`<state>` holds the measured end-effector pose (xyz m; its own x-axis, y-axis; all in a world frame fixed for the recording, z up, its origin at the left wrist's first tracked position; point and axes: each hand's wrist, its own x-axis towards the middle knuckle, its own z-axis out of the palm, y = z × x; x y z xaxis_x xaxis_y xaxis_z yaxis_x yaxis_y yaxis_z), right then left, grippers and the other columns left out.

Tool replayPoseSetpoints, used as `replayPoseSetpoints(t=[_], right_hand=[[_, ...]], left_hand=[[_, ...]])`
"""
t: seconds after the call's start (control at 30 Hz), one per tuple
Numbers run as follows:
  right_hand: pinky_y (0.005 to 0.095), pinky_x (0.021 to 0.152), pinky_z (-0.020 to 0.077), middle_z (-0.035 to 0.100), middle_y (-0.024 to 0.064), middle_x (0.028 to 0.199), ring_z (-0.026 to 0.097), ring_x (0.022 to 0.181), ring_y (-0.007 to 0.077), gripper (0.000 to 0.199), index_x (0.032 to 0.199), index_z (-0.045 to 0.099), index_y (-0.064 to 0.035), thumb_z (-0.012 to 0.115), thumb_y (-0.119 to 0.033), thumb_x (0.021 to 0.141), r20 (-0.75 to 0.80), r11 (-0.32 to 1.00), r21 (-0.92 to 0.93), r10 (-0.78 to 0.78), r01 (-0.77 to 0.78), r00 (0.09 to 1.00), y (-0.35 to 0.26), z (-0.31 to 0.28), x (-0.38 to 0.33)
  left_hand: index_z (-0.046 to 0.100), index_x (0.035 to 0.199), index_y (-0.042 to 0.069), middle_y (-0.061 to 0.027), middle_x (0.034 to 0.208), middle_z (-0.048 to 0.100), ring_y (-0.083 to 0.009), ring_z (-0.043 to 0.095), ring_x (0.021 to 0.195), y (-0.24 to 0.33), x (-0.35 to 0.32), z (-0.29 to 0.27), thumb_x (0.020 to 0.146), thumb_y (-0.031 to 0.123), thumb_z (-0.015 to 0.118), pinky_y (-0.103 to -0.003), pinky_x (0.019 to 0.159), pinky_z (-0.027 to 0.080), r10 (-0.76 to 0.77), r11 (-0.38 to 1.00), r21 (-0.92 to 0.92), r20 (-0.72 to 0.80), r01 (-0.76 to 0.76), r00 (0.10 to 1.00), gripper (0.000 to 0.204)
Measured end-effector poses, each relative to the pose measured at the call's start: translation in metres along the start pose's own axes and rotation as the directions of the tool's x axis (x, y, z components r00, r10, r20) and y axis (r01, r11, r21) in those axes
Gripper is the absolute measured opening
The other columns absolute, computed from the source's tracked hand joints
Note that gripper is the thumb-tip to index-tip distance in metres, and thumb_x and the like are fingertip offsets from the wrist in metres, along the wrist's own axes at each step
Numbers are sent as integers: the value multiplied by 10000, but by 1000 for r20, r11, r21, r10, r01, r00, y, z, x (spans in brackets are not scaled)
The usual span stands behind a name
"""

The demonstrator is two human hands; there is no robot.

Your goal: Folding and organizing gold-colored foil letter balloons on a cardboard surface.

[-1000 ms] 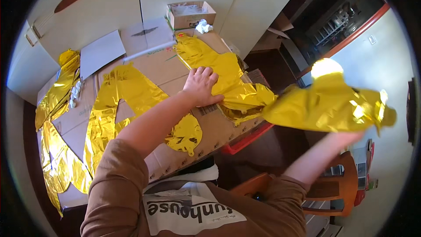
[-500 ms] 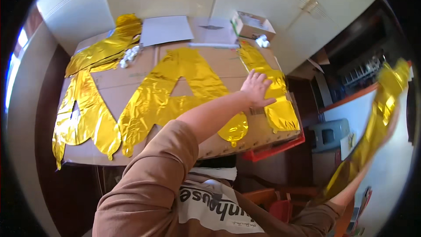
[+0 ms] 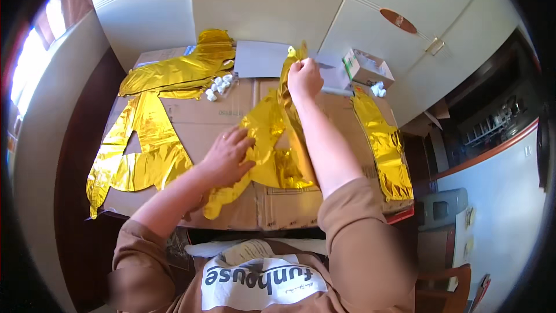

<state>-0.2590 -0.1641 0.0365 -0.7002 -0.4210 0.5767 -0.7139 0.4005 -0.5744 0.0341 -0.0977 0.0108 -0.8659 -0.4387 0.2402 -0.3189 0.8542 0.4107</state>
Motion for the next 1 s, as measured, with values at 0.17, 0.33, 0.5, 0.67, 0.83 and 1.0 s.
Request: replayPoseSetpoints(t=[0.17, 0.33, 0.5, 0.67, 0.83, 1.0], right_hand=[[531, 893, 454, 668, 103, 1084, 634, 1042, 320, 233, 990, 693, -108, 606, -311, 915, 211, 960, -274, -2, 61, 977, 2, 31, -26], [495, 942, 454, 655, 131, 1114, 602, 1084, 360, 236, 998, 723, -98, 612, -292, 921, 293, 980, -142, -94, 140, 952, 17, 38, -42], [495, 1027, 423, 645, 163, 1218, 563, 1153, 390, 253, 1102, 720, -69, 662, -227, 913, 314, 895, 36, -433, 445, 845, 52, -2, -54], [515, 1062, 404, 596, 200, 1312, 528, 1240, 402, 353, 1214, 662, -53, 662, -256, 925, 402, 870, 53, -468, 490, 787, 61, -27, -86], [519, 1067, 393, 580, 211, 1314, 520, 1239, 410, 378, 1218, 652, -48, 677, -279, 920, 393, 887, 48, -439, 459, 808, 49, -35, -97], [526, 1074, 378, 567, 208, 1323, 498, 1257, 414, 399, 1218, 647, -43, 694, -292, 910, 412, 911, 39, -388, 410, 824, 58, -40, -93]], left_hand=[[568, 1328, 51, -232, 1438, 471, -459, 377, 1393, 10, -18, 16, 829, 329, 762, -552, 1167, 318, -31, 999, -20, -107, 29, 994, 603], [546, 1346, 57, -230, 1442, 456, -464, 371, 1390, 10, -25, 15, 843, 346, 753, -562, 1176, 297, 1, 1000, -14, -90, -3, 996, 616], [606, 1290, 78, -206, 1390, 518, -438, 455, 1331, -13, -20, -15, 825, 273, 782, -559, 1109, 391, 31, 996, -80, -181, -47, 983, 533], [709, 1082, 58, -170, 1122, 666, -379, 626, 1076, -110, 43, -52, 850, 241, 742, -469, 956, 498, -148, 980, -173, -298, 100, 943, 297], [720, 1074, 44, -181, 1092, 681, -379, 641, 1063, -200, 123, -77, 863, 256, 724, -460, 941, 514, -270, 958, -16, -379, 285, 885, 299], [696, 1139, 45, -194, 1109, 681, -382, 625, 1112, -239, 192, -56, 852, 309, 720, -473, 968, 510, -195, 965, 112, -296, 237, 935, 390]])
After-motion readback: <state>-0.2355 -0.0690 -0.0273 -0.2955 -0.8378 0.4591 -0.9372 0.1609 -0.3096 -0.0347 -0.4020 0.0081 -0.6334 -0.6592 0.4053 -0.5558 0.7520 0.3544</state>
